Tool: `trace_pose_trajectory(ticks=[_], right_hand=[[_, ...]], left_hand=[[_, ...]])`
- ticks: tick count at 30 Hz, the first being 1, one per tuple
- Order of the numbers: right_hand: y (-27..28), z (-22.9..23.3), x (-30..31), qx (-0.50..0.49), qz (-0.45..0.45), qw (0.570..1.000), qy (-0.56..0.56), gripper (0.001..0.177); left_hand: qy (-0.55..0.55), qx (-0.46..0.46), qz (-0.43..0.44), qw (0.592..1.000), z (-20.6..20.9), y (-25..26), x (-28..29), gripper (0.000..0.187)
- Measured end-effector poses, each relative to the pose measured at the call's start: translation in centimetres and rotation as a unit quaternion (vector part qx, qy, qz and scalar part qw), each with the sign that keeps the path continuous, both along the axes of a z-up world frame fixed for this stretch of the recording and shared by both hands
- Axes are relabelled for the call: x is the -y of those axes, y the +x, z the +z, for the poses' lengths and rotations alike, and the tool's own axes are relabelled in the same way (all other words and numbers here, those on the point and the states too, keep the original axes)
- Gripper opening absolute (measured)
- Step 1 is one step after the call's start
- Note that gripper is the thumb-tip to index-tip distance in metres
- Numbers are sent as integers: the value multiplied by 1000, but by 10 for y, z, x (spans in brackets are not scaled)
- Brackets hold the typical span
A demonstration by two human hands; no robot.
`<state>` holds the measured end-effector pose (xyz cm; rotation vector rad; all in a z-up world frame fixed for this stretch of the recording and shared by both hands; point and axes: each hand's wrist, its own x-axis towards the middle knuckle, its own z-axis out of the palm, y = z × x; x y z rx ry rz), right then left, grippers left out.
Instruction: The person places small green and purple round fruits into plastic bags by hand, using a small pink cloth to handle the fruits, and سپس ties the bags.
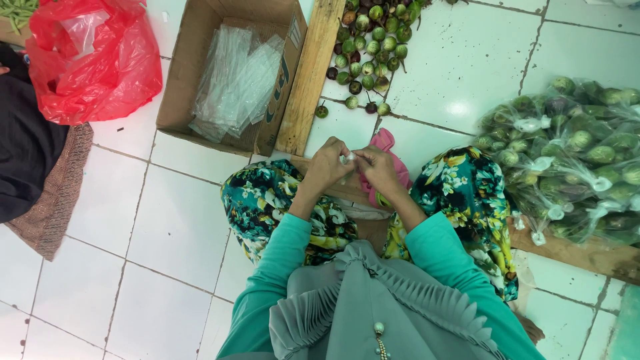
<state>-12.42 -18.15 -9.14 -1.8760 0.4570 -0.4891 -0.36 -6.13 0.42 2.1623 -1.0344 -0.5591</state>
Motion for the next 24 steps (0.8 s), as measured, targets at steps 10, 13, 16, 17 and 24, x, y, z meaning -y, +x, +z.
trace_pose_trajectory(ticks=[10,13,16,17,24], right_hand=[[-1,23,3,16,-5,1000,25,13],[0,32,-5,37,-47,998,5,21],[-1,31,-10,47,-50,997,-44,39],[-2,34,-12,55,-40,996,-56,47],[-5,52,-19,95,18,991,-88,73]], left_hand=[[-101,-144,69,982,-6,-11,-6,8],[-84,-200,107,970,-27,-5,-8,9],[-71,-283,151,944,-56,2,-7,11],[-64,-301,165,937,-64,4,-8,14],[-50,-391,210,895,-70,14,-7,23]])
